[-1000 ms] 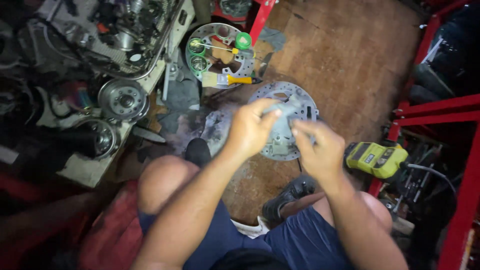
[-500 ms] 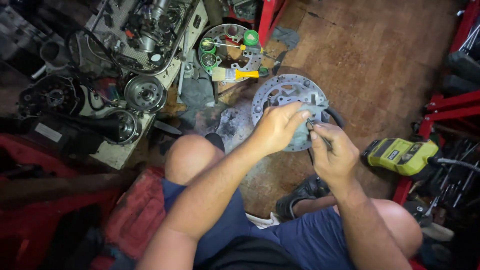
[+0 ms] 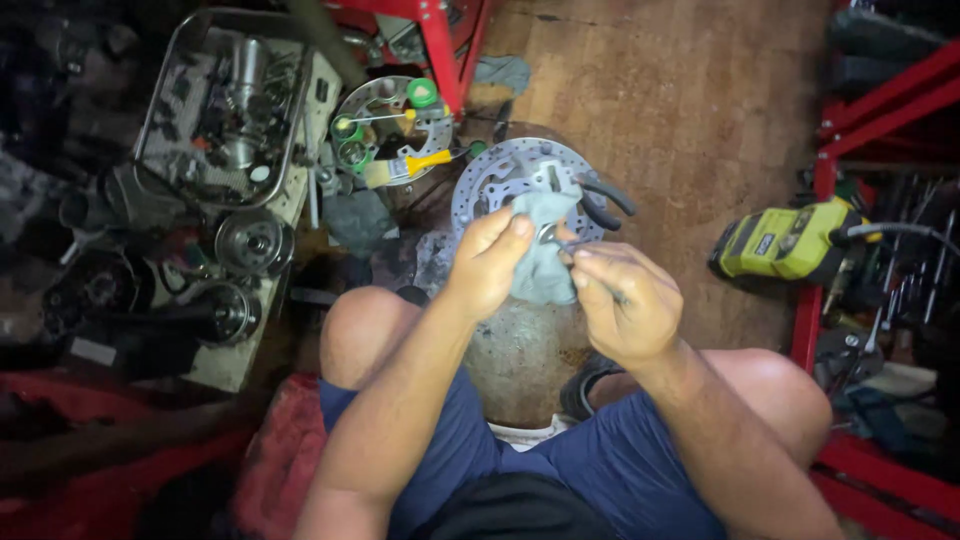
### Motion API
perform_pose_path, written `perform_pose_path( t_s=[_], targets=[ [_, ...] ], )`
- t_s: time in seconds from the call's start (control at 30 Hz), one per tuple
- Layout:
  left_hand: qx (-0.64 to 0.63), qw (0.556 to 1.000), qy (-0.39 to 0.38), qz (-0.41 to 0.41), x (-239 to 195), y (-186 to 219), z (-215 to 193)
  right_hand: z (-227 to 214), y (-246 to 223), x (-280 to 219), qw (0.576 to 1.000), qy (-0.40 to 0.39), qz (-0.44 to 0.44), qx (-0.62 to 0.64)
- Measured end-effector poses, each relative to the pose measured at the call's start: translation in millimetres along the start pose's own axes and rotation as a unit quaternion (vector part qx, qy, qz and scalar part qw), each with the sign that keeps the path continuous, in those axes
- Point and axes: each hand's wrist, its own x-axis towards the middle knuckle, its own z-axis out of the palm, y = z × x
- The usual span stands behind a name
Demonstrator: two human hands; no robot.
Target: Cleaning a motorcycle cylinder head with a cloth and inspecting valves using a specialized tool
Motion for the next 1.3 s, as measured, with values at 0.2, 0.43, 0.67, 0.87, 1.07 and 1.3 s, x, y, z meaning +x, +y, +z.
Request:
perform_pose_path(
  t_s=[0.2,0.43,0.67,0.87,1.07,1.3],
  targets=[
    [-0.088,0.996,-0.013,-0.009,-9.8,-17.4,-8.8,-11.7,-5.4,3.5,0.997,0.017,0.015,0.068],
    [-0.087,0.995,-0.053,0.004,-5.7,-40.2,-27.7,-6.3,-2.5,14.3,0.997,0.008,-0.021,0.069],
    [-0.112,0.992,-0.053,-0.01,-5.6,-46.9,-32.8,0.0,0.1,16.2,0.998,-0.002,-0.038,0.051],
    [-0.136,0.99,-0.037,-0.027,-6.6,-47.0,-31.8,0.6,2.4,14.6,0.998,-0.006,-0.035,0.054],
    [-0.141,0.988,-0.045,-0.034,-4.2,-37.3,-26.1,1.5,2.0,14.2,0.998,0.001,-0.036,0.049],
    [-0.138,0.988,-0.057,-0.041,-3.9,-44.6,-27.6,0.2,2.2,14.5,0.998,0.006,-0.04,0.04]
  ],
)
